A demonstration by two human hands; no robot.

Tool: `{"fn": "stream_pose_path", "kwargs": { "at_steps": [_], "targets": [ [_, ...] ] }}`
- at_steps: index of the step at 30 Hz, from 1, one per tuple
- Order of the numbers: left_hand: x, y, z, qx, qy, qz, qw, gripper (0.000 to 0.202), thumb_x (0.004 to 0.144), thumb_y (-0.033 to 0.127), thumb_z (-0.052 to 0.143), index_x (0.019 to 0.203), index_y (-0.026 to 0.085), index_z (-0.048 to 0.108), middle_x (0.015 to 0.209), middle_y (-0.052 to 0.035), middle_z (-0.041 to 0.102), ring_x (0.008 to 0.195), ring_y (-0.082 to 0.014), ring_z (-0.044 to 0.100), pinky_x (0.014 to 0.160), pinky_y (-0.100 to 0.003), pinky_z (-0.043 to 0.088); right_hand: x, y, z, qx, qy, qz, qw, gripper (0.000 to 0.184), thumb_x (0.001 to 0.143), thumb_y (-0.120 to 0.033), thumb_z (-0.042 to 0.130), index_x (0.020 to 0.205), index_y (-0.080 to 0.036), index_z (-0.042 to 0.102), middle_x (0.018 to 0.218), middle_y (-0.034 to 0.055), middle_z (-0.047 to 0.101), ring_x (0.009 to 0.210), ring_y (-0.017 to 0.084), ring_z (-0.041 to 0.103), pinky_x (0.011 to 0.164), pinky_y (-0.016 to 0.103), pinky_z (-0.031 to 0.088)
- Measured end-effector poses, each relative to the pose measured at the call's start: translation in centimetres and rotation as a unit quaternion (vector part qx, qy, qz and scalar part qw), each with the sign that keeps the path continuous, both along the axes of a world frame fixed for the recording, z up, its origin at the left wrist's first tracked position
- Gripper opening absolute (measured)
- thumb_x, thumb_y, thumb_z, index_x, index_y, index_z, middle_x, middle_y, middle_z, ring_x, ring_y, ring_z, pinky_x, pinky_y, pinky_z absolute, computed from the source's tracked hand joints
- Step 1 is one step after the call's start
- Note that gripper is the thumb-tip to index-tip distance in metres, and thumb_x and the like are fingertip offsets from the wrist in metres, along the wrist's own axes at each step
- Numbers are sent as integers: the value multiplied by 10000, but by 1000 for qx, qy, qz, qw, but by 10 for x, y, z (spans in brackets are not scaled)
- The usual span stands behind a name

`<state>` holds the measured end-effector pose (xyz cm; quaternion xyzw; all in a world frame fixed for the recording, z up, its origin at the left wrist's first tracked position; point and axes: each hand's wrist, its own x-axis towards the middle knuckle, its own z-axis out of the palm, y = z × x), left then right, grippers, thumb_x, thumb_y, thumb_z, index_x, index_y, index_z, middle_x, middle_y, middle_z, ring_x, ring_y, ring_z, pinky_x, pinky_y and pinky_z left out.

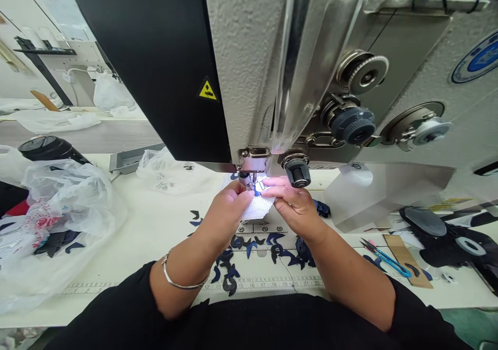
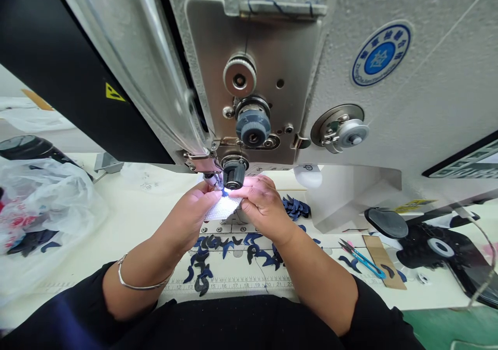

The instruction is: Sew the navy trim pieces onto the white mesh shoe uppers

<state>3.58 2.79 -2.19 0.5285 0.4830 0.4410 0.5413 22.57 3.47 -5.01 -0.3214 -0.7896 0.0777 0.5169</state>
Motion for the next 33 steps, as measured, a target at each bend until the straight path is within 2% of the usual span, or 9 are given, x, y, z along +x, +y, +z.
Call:
{"fn": "stream_pose_path", "kwargs": {
  "at_steps": [7, 11, 16, 22, 33],
  "targets": [
    [-1, -4, 2, -12, -27, -11, 999, 162, 810, 339, 627, 804, 210, 530, 708, 38, 497, 631, -116, 448, 552, -227, 346, 1, 1, -2, -23, 5, 6, 1000, 277, 935, -142, 533, 1062, -297, 725, 1170, 34, 691, 1110, 211, 637, 986, 462, 529],
    [-2, -4, 2, -15, -46, -7, 999, 191, 795, 316, 643, 756, 203, 494, 706, 32, 479, 636, -109, 448, 518, -207, 337, 1, 1, -1, -22, 2, 4, 1000, 266, 948, -162, 528, 1067, -301, 720, 1159, 29, 697, 1113, 207, 637, 995, 460, 523],
    [-5, -5, 4, -24, -67, -26, 997, 214, 805, 310, 667, 748, 195, 495, 740, 26, 484, 665, -104, 461, 509, -187, 361, 1, -1, -1, -24, -5, 2, 1000, 280, 957, -158, 511, 1094, -296, 713, 1161, 33, 700, 1139, 212, 628, 1001, 462, 517],
    [-13, -7, -1, -70, -127, -63, 987, 270, 820, 360, 720, 765, 177, 529, 719, 32, 510, 590, -67, 438, 527, -174, 394, -1, -1, -3, -9, -7, -5, 1000, 294, 956, -157, 510, 1127, -294, 706, 1199, 38, 688, 1148, 221, 624, 1033, 496, 495],
    [-22, -4, -8, -67, -154, -56, 984, 255, 805, 344, 768, 779, 165, 588, 734, 35, 519, 571, -49, 475, 528, -158, 414, -5, -7, -4, 42, -26, -51, 997, 290, 950, -150, 523, 1138, -278, 703, 1192, 54, 680, 1172, 240, 604, 1047, 517, 477]
  ]
}}
